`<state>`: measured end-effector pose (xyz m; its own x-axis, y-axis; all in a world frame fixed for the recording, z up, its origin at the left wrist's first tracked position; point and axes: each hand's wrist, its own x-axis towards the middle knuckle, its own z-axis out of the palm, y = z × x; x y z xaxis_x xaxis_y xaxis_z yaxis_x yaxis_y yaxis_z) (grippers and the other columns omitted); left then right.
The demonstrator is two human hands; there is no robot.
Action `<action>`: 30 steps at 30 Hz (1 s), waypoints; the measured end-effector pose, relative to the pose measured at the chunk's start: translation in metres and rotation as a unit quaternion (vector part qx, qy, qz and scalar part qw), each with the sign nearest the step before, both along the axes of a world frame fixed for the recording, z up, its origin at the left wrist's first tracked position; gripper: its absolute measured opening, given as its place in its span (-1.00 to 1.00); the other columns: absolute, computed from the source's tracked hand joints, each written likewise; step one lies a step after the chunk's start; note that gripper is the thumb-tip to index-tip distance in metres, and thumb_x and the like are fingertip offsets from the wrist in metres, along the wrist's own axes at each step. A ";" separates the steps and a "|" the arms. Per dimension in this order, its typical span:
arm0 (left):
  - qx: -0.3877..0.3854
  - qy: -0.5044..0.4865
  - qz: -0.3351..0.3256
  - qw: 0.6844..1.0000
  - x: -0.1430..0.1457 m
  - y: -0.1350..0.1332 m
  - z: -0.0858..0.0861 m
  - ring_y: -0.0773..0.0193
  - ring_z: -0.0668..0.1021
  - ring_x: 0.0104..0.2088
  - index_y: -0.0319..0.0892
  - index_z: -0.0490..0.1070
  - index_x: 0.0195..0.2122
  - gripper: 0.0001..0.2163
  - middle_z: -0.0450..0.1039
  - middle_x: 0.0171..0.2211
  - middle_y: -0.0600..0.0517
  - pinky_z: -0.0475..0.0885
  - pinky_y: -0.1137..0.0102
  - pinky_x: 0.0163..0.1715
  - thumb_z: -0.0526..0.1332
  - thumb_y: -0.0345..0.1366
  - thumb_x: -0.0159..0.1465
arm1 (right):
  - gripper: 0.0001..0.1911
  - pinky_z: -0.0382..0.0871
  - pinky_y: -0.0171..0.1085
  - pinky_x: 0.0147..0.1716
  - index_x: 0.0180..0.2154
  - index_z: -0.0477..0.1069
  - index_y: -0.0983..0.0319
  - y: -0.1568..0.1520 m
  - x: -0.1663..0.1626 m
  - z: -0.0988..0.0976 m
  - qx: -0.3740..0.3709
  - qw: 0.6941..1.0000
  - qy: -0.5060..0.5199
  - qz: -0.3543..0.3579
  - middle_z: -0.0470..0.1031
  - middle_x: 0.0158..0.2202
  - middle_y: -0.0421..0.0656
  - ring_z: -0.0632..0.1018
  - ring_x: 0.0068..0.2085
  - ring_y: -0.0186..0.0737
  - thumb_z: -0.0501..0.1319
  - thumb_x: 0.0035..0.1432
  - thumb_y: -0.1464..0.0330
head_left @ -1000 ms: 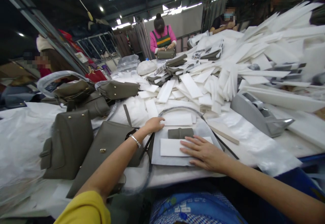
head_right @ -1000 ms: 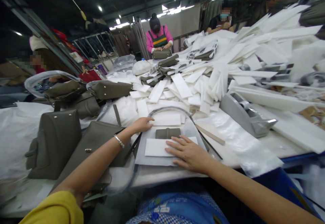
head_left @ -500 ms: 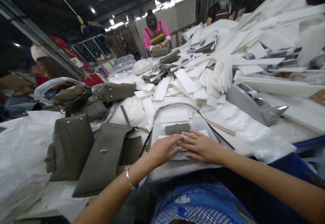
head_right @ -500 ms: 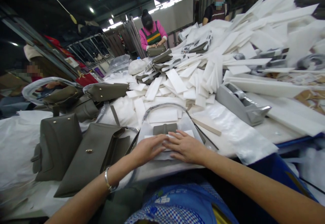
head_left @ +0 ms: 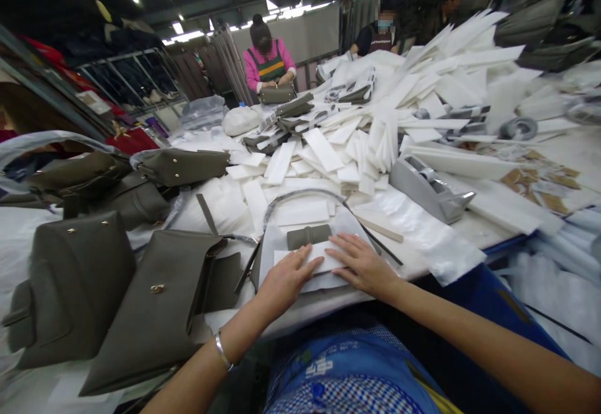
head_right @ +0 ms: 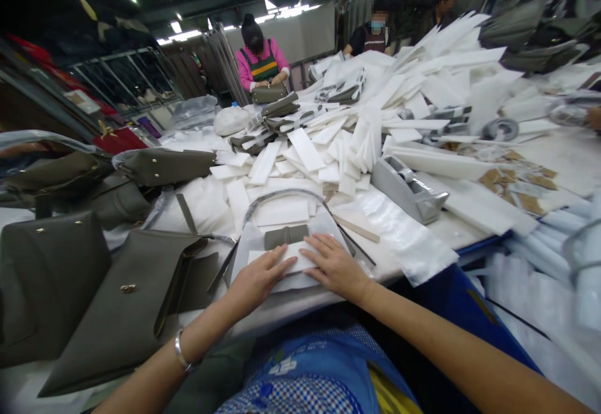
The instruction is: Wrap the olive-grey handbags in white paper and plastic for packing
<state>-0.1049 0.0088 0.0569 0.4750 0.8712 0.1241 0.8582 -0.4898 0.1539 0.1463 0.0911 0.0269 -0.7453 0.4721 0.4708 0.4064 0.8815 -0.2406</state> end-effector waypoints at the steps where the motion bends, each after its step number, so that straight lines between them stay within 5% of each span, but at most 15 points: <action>1: -0.001 0.000 0.001 1.000 0.000 0.000 0.002 0.06 0.36 0.28 -0.02 0.27 0.28 -0.58 0.21 0.33 -0.18 0.39 0.13 0.19 0.10 -0.41 0.41 | -0.55 0.24 0.15 0.26 0.21 0.37 0.19 -0.001 0.000 0.002 0.001 1.000 -0.019 -0.014 0.31 0.29 0.06 0.30 0.31 0.10 0.16 0.36 0.20; 6: 0.009 0.036 -0.020 0.999 -0.002 -0.002 0.006 0.04 0.27 0.33 -0.07 0.21 0.31 -0.53 0.19 0.35 -0.14 0.34 0.10 0.24 0.08 -0.46 0.38 | -0.60 0.23 0.17 0.24 0.18 0.40 0.13 -0.005 -0.004 0.014 0.034 0.997 -0.070 -0.013 0.34 0.28 0.02 0.34 0.28 0.13 0.15 0.37 0.22; 14: 0.088 0.123 -0.017 0.988 -0.002 -0.019 -0.012 0.08 0.32 0.31 -0.15 0.18 0.32 -0.39 0.23 0.32 -0.09 0.32 0.00 0.21 -0.09 -0.64 0.26 | -0.65 0.26 0.04 0.24 0.15 0.42 0.21 -0.006 -0.013 0.010 0.040 0.997 -0.052 0.046 0.48 0.17 -0.03 0.44 0.20 -0.04 0.12 0.40 0.32; 18: 0.173 0.094 -0.030 0.980 0.008 -0.015 -0.020 -0.02 0.36 0.28 -0.23 0.31 0.22 -0.61 0.28 0.30 -0.15 0.29 -0.01 0.22 0.00 -0.35 0.40 | -0.67 0.27 -0.07 0.23 0.09 0.46 0.18 -0.003 -0.012 0.004 0.017 0.997 -0.068 0.044 0.50 0.15 -0.09 0.45 0.20 -0.14 0.11 0.41 0.23; 20: 0.220 0.062 -0.039 0.973 0.013 -0.010 -0.025 -0.07 0.39 0.25 -0.30 0.28 0.24 -0.54 0.31 0.27 -0.23 0.28 0.02 0.22 0.04 -0.13 0.42 | -0.66 0.26 -0.10 0.23 0.08 0.46 0.18 0.000 -0.012 0.002 0.013 0.996 -0.077 0.046 0.49 0.17 -0.13 0.44 0.21 -0.17 0.08 0.43 0.21; 25: 0.238 0.046 -0.030 0.970 0.018 -0.005 -0.041 -0.07 0.40 0.25 -0.17 -0.05 0.43 -0.46 0.24 0.31 -0.21 0.28 0.04 0.21 -0.04 -0.17 0.46 | -0.69 0.22 -0.19 0.25 0.02 0.49 0.23 0.003 -0.008 0.006 0.002 0.996 -0.065 0.057 0.54 0.12 -0.11 0.47 0.18 -0.26 0.09 0.42 0.24; 28: 0.219 0.051 -0.012 0.974 0.018 -0.009 -0.046 -0.07 0.36 0.28 -0.04 -0.14 0.45 -0.44 0.13 0.37 -0.18 0.29 0.01 0.22 -0.02 -0.22 0.45 | -0.75 0.22 -0.16 0.26 -0.01 0.50 0.17 0.000 0.031 0.018 -0.002 1.000 0.014 -0.018 0.58 0.04 -0.14 0.53 0.10 -0.29 0.11 0.41 0.29; 30: 0.208 0.047 -0.003 0.977 0.017 -0.010 -0.048 -0.07 0.33 0.30 0.00 -0.16 0.45 -0.42 0.09 0.39 -0.16 0.27 0.00 0.25 0.00 -0.23 0.44 | -0.75 0.30 -0.12 0.22 0.00 0.50 0.13 -0.001 0.085 0.026 0.006 0.982 0.087 -0.166 0.59 0.01 -0.13 0.53 0.08 -0.23 0.10 0.40 0.31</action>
<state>-0.0874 -0.0012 0.0089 0.5055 0.7524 0.4223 0.8563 -0.4976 -0.1385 0.2308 0.0899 0.0526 -0.4592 0.6686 0.5849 0.6250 0.7111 -0.3222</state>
